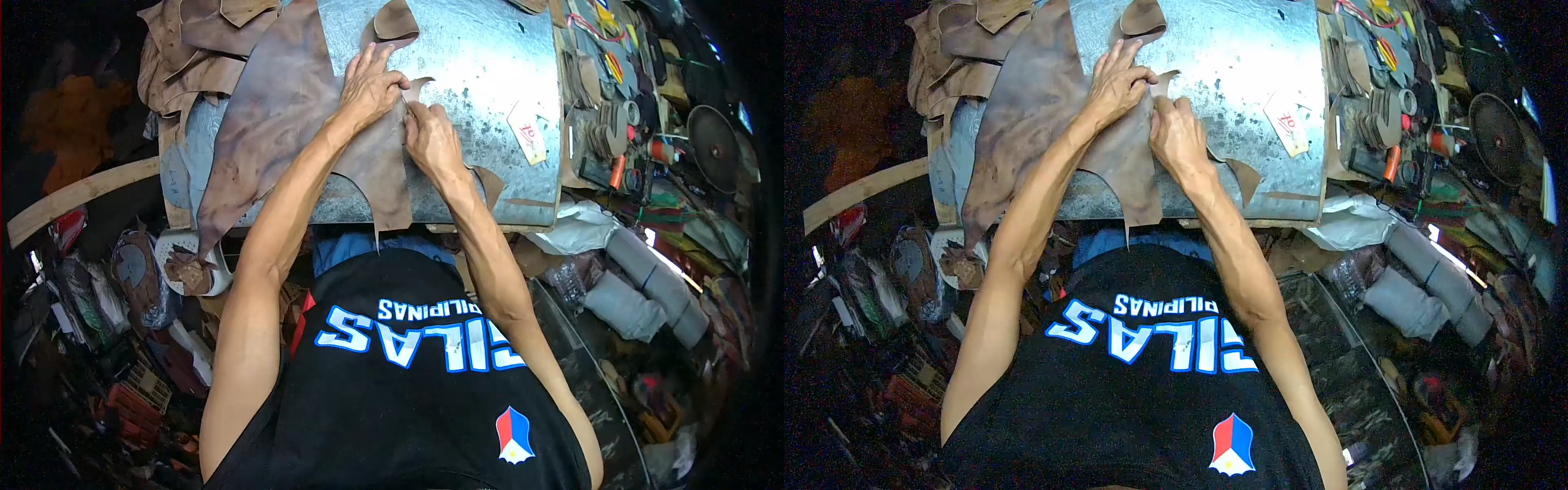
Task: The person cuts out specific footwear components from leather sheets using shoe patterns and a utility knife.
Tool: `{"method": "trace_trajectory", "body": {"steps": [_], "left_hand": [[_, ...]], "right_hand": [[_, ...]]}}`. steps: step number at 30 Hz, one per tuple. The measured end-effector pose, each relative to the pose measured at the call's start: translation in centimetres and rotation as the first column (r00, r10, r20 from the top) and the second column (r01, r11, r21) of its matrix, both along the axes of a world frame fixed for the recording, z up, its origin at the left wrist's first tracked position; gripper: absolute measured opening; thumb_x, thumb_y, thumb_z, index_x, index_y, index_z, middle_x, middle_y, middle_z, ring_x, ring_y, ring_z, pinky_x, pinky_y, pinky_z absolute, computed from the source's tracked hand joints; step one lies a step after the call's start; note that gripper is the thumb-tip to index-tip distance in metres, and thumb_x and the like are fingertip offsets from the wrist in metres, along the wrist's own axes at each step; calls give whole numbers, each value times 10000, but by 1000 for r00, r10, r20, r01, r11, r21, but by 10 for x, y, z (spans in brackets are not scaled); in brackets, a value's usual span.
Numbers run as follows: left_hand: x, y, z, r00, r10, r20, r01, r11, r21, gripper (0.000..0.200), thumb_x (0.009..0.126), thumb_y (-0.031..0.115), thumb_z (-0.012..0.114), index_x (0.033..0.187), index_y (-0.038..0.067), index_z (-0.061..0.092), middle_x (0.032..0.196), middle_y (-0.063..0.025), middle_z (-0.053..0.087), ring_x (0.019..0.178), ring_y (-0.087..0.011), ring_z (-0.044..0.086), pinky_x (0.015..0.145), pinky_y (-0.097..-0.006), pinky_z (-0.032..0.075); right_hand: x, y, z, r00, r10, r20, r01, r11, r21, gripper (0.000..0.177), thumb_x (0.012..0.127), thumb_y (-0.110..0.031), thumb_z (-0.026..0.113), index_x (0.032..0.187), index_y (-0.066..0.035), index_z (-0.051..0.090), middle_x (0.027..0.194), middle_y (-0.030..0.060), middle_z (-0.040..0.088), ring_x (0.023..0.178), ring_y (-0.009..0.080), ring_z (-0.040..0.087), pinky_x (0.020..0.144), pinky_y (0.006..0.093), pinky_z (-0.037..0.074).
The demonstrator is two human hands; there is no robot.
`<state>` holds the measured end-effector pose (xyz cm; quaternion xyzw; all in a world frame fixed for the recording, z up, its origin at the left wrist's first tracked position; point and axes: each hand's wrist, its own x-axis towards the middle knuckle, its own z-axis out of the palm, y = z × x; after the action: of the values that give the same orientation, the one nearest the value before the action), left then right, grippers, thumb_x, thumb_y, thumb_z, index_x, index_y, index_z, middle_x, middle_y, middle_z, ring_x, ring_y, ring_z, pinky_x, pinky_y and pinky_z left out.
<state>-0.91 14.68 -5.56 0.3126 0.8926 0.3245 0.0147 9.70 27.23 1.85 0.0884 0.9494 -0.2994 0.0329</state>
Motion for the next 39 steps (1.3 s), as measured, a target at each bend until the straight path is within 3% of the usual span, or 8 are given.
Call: {"method": "trace_trajectory", "body": {"steps": [11, 17, 23, 28, 30, 34, 36, 39], "left_hand": [[-8, -12, 1, 1000, 0, 11, -2, 986, 167, 296, 844, 159, 512, 1089, 184, 678, 1446, -159, 400, 1395, -367, 248, 1132, -518, 162], [-36, -127, 46, 951, 292, -101, -250, 919, 305, 318, 897, 84, 451, 1175, 72, 605, 1339, -179, 508, 1307, -342, 409, 1105, -415, 305], [-28, -192, 45, 933, 360, -29, -352, 923, 154, 341, 925, 144, 496, 1227, 2, 564, 1322, -191, 519, 1257, -337, 462, 1065, -383, 344], [-12, -147, 43, 929, 306, -208, -316, 948, -18, 476, 910, 329, 587, 1275, 26, 543, 1378, -243, 446, 1310, -412, 374, 1084, -458, 304], [6, -110, 46, 924, 163, -347, -246, 946, -212, 584, 880, 430, 607, 1336, 80, 505, 1431, -236, 380, 1339, -440, 307, 1077, -535, 274], [21, -78, 15, 941, 90, -327, -196, 931, -307, 670, 848, 556, 577, 1347, 117, 497, 1456, -235, 340, 1345, -439, 292, 1073, -571, 238], [20, -77, 19, 949, 83, -305, -180, 935, -304, 668, 848, 566, 566, 1348, 128, 499, 1467, -227, 327, 1359, -425, 273, 1087, -560, 219], [26, -69, 28, 974, 19, -226, -115, 900, -420, 662, 856, 561, 557, 1362, 140, 489, 1472, -209, 329, 1355, -423, 276, 1084, -555, 224]], "right_hand": [[81, 12, 25, 989, -25, -145, 23, 1000, -17, 225, 877, -43, 532, 1092, 15, 504, 1012, 253, 519, 847, 433, 581, 689, 498, 503], [54, 36, 3, 989, -98, -113, 102, 994, 31, 300, 853, -54, 533, 1141, 13, 477, 919, 195, 582, 720, 321, 597, 625, 398, 522], [92, 70, 41, 878, -443, 179, 474, 760, -445, 219, 877, -200, 636, 981, -10, 602, 654, -31, 518, 573, 67, 452, 481, 235, 337], [121, 82, 60, 842, -483, 240, 540, 754, -373, 209, 878, -196, 631, 996, -25, 609, 659, -33, 521, 543, 60, 427, 475, 247, 342], [117, 75, 58, 891, -400, 216, 435, 888, -148, 232, 863, -201, 644, 989, -7, 630, 764, 105, 635, 625, 150, 584, 574, 307, 472], [136, 94, 24, 969, -176, -174, 192, 978, 79, 247, 886, -231, 645, 907, 9, 589, 722, 106, 610, 607, 182, 566, 547, 336, 462], [136, 121, 56, 881, -440, 174, 451, 892, -33, 241, 893, -231, 641, 889, 0, 576, 730, 121, 615, 620, 197, 585, 549, 335, 468], [155, 120, 48, 930, -367, 26, 366, 930, 32, 222, 899, -234, 625, 899, -18, 574, 758, 156, 611, 674, 274, 602, 613, 376, 481]]}}
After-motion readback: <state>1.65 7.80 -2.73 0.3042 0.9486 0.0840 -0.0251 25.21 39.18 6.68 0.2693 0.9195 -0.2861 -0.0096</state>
